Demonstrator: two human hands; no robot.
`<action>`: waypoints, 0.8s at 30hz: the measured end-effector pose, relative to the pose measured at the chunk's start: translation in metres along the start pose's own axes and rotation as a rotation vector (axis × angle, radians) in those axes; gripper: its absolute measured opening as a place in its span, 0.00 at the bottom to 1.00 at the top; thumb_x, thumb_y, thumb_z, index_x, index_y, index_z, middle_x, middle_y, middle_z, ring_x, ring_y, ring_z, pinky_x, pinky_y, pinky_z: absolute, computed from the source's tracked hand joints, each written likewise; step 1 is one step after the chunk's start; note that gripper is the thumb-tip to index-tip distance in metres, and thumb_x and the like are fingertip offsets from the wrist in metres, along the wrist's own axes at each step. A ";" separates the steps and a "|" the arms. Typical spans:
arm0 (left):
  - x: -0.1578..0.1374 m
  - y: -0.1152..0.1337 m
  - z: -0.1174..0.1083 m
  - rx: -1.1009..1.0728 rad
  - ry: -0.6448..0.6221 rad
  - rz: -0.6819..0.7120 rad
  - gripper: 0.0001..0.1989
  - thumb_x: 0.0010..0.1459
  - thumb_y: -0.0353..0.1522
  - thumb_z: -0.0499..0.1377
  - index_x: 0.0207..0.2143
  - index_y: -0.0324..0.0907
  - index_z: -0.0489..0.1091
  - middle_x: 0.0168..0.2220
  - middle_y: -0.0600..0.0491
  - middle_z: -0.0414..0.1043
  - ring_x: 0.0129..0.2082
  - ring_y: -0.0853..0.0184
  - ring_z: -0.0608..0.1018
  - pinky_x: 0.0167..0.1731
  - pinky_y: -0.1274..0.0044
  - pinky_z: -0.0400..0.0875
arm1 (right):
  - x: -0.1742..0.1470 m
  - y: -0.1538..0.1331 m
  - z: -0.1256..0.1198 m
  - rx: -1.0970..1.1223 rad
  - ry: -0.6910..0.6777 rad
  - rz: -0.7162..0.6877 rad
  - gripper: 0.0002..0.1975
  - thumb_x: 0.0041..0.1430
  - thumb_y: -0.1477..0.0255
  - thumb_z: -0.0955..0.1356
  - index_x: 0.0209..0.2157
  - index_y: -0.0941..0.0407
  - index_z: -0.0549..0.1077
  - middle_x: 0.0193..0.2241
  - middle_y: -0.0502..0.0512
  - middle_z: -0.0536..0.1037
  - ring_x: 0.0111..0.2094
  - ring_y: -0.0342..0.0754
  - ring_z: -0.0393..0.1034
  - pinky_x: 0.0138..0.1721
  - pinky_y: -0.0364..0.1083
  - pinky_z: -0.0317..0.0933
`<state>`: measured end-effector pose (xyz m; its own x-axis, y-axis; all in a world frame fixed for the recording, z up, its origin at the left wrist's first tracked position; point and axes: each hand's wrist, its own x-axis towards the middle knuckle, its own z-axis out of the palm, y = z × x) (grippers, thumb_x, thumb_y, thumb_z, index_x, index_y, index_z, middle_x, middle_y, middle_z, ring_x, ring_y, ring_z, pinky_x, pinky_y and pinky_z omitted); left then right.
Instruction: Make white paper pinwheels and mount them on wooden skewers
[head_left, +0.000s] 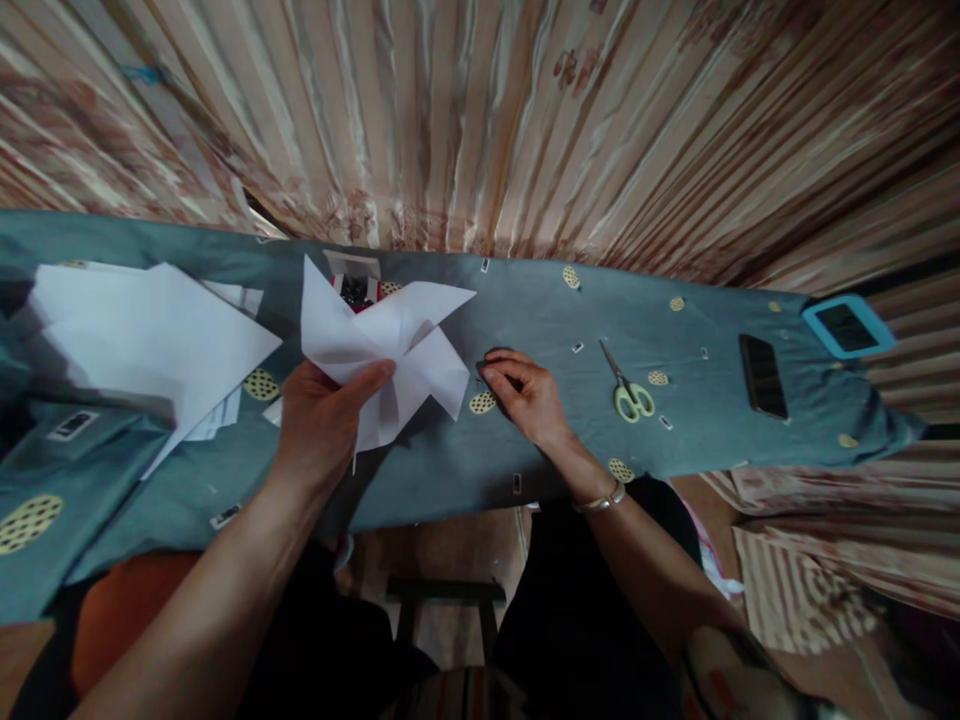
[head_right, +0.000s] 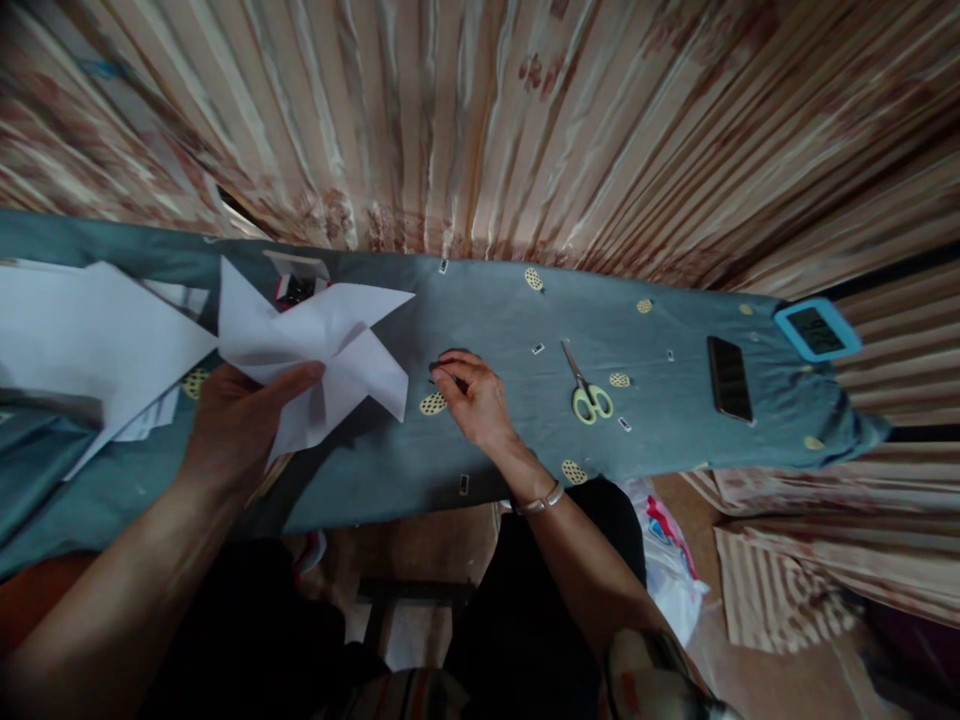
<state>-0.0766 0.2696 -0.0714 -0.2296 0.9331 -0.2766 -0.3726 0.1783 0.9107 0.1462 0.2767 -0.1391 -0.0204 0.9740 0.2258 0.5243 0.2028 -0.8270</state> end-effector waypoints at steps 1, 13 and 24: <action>0.000 -0.001 0.000 0.005 -0.002 0.002 0.14 0.38 0.29 0.73 0.32 0.37 0.79 0.30 0.54 0.82 0.27 0.71 0.78 0.30 0.80 0.74 | 0.001 0.000 0.001 0.002 0.006 0.007 0.07 0.59 0.70 0.70 0.32 0.53 0.82 0.41 0.56 0.81 0.45 0.51 0.76 0.52 0.53 0.67; 0.000 0.001 0.004 -0.034 0.013 0.006 0.12 0.37 0.26 0.72 0.29 0.36 0.79 0.28 0.54 0.81 0.27 0.71 0.78 0.31 0.80 0.74 | 0.000 0.001 0.002 -0.022 -0.009 0.007 0.03 0.54 0.74 0.73 0.29 0.52 0.81 0.43 0.55 0.80 0.46 0.52 0.75 0.52 0.54 0.67; -0.001 0.009 0.006 -0.093 0.016 0.022 0.11 0.36 0.24 0.71 0.27 0.37 0.79 0.27 0.55 0.81 0.24 0.72 0.78 0.27 0.81 0.75 | -0.020 -0.016 0.004 -0.352 -0.087 -0.296 0.12 0.68 0.71 0.63 0.42 0.55 0.78 0.44 0.59 0.81 0.45 0.53 0.73 0.52 0.54 0.66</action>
<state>-0.0747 0.2720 -0.0615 -0.2526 0.9315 -0.2618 -0.4487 0.1270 0.8846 0.1344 0.2547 -0.1324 -0.2760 0.8872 0.3697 0.7419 0.4412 -0.5050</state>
